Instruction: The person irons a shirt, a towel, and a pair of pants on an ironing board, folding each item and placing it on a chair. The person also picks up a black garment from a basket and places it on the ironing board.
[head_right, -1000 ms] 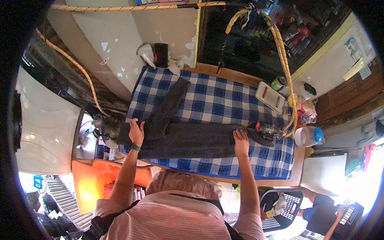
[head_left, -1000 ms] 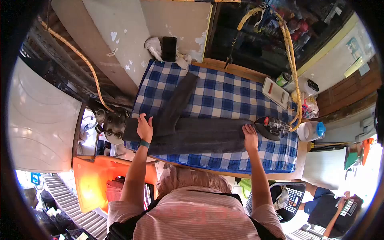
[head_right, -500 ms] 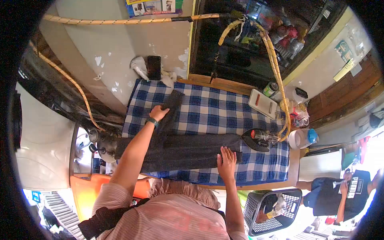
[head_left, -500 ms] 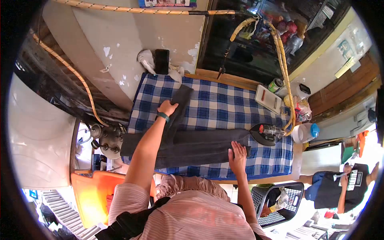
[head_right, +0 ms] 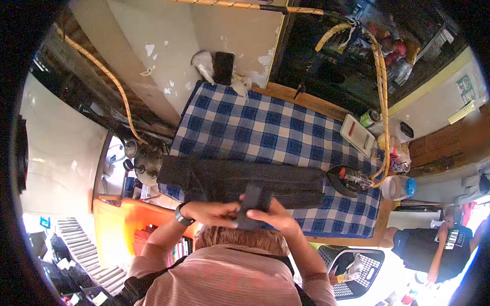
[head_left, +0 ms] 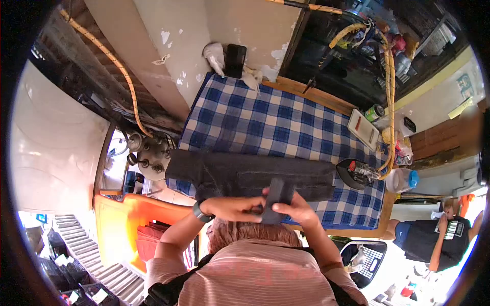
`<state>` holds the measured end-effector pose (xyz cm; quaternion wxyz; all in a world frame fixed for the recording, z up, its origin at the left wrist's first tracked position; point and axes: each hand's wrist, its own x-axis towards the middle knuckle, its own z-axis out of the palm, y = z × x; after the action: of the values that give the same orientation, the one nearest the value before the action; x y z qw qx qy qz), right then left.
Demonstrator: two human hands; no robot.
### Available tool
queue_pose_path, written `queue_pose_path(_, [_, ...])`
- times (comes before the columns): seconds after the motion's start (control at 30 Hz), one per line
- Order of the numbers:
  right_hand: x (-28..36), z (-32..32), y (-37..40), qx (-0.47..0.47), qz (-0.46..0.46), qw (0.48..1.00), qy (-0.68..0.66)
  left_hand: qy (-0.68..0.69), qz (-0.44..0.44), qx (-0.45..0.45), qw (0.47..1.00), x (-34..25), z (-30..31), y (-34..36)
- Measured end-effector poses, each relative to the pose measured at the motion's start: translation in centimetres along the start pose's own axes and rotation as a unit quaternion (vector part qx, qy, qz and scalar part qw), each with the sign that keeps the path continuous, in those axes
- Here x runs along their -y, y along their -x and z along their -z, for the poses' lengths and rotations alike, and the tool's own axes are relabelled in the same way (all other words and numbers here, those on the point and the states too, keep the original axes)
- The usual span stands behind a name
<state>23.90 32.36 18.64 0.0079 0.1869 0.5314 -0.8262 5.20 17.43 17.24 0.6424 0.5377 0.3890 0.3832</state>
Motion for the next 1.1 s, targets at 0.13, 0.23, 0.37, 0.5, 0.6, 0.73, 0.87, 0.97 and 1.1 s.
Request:
queue_pose_path(0.13, [-0.5,-2.2,0.3,0.009,0.026,0.982,0.186,0.081,-0.086,-0.152,0.981,3.0,3.0,1.8])
queue_pose_path(0.23, [-1.0,-1.8,1.4,-0.158,0.089,0.981,0.073,-0.094,0.049,-0.34,0.935,9.0,6.0,2.0])
queue_pose_path(0.37, [-1.9,5.0,1.8,-0.414,0.173,0.894,0.0,-0.259,0.279,-0.323,0.867,11.0,7.6,3.9])
queue_pose_path(0.5, [-10.0,16.2,1.3,-0.515,0.205,0.801,0.228,-0.504,0.097,-0.376,0.771,12.0,6.5,3.9])
queue_pose_path(0.6, [-8.8,15.3,1.5,-0.514,0.226,0.618,0.551,-0.516,0.187,-0.565,0.616,15.2,7.9,3.5])
queue_pose_path(0.73, [-10.1,13.5,-0.5,-0.439,0.246,0.622,0.6,-0.419,0.189,-0.706,0.538,17.0,9.5,3.6])
queue_pose_path(0.87, [-12.8,14.8,-1.6,-0.372,0.168,0.61,0.679,-0.356,0.064,-0.72,0.592,16.0,9.8,2.2])
queue_pose_path(0.97, [-12.1,15.4,-0.1,-0.42,0.217,0.597,0.648,-0.478,0.034,-0.732,0.485,15.3,10.7,2.7])
queue_pose_path(1.1, [-11.7,17.7,2.2,-0.703,0.048,0.434,0.562,-0.51,0.225,-0.623,0.549,15.0,10.5,2.6])
